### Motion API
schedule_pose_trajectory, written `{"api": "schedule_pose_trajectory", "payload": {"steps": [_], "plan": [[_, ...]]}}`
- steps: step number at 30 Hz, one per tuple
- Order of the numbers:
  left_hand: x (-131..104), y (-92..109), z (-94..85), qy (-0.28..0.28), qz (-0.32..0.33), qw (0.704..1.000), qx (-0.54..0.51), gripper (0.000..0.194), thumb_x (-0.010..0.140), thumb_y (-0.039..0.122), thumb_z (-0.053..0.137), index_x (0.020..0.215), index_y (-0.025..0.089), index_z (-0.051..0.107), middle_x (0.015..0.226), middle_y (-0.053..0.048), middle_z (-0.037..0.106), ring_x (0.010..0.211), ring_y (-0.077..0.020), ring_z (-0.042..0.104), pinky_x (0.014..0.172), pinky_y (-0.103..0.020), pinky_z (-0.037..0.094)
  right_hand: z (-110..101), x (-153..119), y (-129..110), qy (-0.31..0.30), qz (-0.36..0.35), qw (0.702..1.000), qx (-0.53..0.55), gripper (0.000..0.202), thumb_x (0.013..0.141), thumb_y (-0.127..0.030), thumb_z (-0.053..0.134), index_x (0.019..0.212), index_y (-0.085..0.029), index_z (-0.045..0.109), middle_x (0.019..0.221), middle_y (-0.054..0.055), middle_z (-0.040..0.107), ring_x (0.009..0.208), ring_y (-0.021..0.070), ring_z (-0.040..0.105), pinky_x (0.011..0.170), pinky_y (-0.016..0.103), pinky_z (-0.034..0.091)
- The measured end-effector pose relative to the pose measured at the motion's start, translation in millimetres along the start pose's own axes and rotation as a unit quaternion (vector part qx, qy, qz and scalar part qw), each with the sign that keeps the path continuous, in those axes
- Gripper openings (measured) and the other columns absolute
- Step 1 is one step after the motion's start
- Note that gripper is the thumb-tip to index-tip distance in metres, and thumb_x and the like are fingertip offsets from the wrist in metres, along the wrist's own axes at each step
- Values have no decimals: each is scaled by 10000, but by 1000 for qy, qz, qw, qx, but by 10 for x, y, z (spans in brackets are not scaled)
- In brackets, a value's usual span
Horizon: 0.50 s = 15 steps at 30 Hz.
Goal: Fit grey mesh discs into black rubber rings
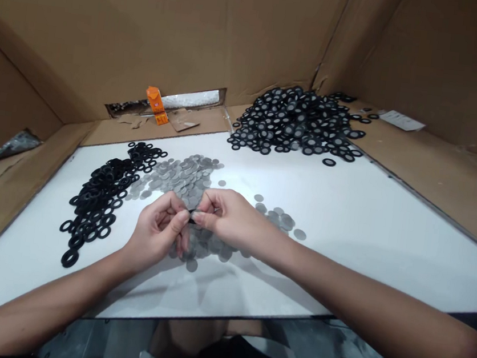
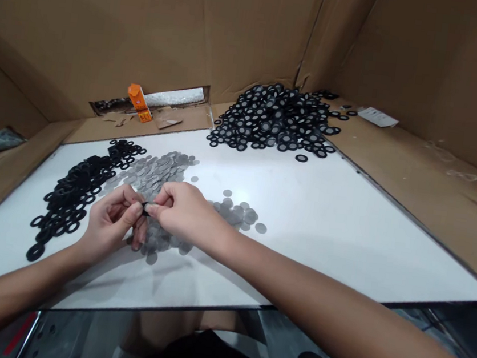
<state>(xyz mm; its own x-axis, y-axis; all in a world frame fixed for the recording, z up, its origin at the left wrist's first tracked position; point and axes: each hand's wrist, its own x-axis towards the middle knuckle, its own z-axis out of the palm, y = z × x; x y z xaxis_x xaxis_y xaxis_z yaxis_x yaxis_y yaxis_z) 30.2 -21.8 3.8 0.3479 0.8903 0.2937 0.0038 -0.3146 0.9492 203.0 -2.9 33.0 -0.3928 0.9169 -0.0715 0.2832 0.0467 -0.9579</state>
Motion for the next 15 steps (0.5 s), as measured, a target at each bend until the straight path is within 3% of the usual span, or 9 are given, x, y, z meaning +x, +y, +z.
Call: {"api": "schedule_pose_trajectory", "payload": {"steps": [2, 7, 15], "plan": [[1, -6, -5, 2, 5, 1000, 12, 202, 930, 317, 530, 807, 193, 429, 464, 49, 587, 323, -88, 528, 332, -158, 419, -1, -9, -2, 6, -4, 1000, -7, 179, 746, -187, 650, 639, -182, 507, 563, -47, 483, 538, 90, 435, 498, 216, 321], [11, -19, -5, -1, 12, 1000, 20, 211, 923, 328, 539, 800, 194, 431, 456, 54, 573, 320, -91, 525, 331, -164, 419, -42, -10, 3, -70, 64, 995, 22, 192, 769, -276, 648, 662, -188, 515, 512, -64, 448, 434, 72, 349, 437, 219, 254], [0, 7, 2, 5, 12, 1000, 26, 217, 920, 339, 541, 800, 195, 431, 473, 51, 580, 335, -94, 543, 344, -167, 434, -1, -9, -8, -14, 14, 1000, 9, 188, 754, -233, 635, 634, -187, 498, 570, -34, 482, 525, 92, 426, 479, 222, 302]]}}
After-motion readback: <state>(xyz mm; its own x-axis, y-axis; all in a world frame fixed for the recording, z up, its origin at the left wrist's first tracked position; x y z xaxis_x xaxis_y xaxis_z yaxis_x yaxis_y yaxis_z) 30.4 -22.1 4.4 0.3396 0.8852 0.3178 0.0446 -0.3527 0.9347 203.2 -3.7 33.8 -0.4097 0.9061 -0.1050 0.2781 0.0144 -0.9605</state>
